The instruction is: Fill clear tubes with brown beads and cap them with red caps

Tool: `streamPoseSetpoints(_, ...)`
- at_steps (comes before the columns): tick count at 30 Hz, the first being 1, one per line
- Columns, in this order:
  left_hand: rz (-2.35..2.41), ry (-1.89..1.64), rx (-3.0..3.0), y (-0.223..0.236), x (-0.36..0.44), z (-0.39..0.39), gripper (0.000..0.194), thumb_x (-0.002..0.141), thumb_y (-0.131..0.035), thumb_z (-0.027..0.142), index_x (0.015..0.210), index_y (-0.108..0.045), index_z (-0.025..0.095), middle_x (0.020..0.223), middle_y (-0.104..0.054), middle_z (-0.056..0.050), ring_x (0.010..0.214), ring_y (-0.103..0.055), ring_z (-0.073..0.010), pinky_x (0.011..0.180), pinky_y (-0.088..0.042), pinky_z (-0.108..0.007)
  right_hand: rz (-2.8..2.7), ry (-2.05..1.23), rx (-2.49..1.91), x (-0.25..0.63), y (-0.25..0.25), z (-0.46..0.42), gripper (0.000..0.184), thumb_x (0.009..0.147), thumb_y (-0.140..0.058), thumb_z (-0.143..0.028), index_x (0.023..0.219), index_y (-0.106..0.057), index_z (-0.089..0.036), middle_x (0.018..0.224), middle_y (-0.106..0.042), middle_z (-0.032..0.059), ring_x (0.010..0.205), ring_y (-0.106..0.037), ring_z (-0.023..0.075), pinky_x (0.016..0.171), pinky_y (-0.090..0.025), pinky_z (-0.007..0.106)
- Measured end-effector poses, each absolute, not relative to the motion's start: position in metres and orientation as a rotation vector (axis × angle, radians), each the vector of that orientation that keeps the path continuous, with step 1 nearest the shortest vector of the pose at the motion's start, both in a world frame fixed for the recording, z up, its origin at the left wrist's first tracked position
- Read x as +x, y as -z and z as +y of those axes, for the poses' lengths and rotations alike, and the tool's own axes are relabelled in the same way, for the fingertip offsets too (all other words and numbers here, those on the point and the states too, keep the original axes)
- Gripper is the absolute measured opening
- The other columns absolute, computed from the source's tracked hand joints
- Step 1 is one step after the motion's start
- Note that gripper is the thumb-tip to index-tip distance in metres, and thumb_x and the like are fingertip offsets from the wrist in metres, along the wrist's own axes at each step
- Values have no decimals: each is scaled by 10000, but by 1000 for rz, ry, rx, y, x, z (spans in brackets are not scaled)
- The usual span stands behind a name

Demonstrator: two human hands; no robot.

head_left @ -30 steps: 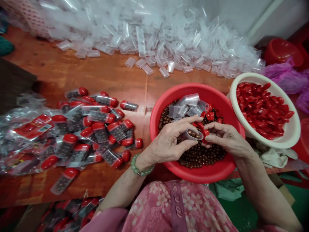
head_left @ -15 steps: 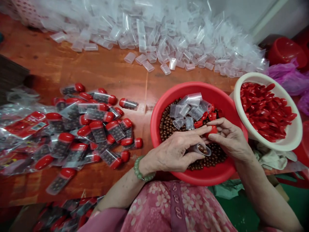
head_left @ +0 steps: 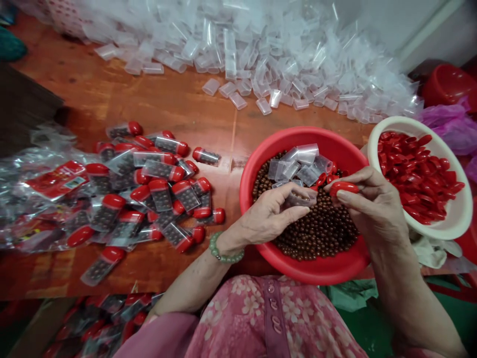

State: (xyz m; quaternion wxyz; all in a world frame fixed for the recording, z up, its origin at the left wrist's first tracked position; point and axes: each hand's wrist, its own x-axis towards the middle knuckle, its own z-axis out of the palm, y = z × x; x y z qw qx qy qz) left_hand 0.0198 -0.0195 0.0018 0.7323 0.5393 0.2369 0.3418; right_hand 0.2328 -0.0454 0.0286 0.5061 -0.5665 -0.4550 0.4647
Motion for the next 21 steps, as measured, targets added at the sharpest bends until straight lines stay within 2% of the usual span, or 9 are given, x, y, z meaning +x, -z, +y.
streamPoseSetpoints(3, 508, -673, 1068, -1, 21, -20, 218, 939, -626, 283, 1101, -610, 138, 1097, -724, -107, 1033, -701, -174, 970, -515, -314, -1123, -972, -1223, 217, -29, -42, 234, 742, -868, -269, 886, -685, -259, 836, -783, -37, 724, -745, 138, 693, -609, 258)
streamPoseSetpoints(6, 507, -649, 1020, 1, 21, -20, 214, 926, -651, 291, 1074, -597, 146, 990, -709, -66, 940, -697, -151, 924, -525, -292, -1153, -938, -1160, 200, -25, -40, 190, 794, -828, -229, 914, -688, -273, 935, -795, -35, 829, -764, 146, 782, -622, 281)
streamPoseSetpoints(11, 471, -688, 969, 5, 23, -20, 249, 899, -675, 325, 1071, -617, 154, 971, -650, -38, 870, -640, -140, 872, -533, -304, -1185, -1002, -1144, 182, -16, -41, 148, 820, -806, -237, 913, -698, -277, 946, -804, -29, 835, -772, 147, 771, -633, 281)
streamPoseSetpoints(14, 476, -693, 1024, 5, 24, -19, 269, 922, -625, 300, 1135, -604, 137, 938, -621, -36, 822, -602, -127, 812, -524, -291, -1205, -914, -1157, 176, -13, -43, 145, 809, -813, -233, 912, -717, -268, 948, -804, -21, 853, -772, 141, 815, -627, 281)
streamPoseSetpoints(18, 492, -675, 1141, 4, 25, -19, 320, 954, -552, 291, 1222, -569, 118, 867, -599, -27, 767, -577, -125, 764, -510, -287, -1214, -744, -1201, 170, -10, -45, 136, 794, -819, -229, 898, -738, -259, 895, -794, -17, 828, -766, 137, 788, -626, 270)
streamPoseSetpoints(21, 542, -715, 1211, 5, 25, -19, 279, 960, -530, 287, 1190, -575, 136, 899, -604, -31, 798, -582, -137, 780, -506, -293, -1207, -697, -1191, 168, -8, -46, 128, 800, -814, -224, 896, -737, -260, 900, -797, -15, 825, -768, 136, 784, -632, 268)
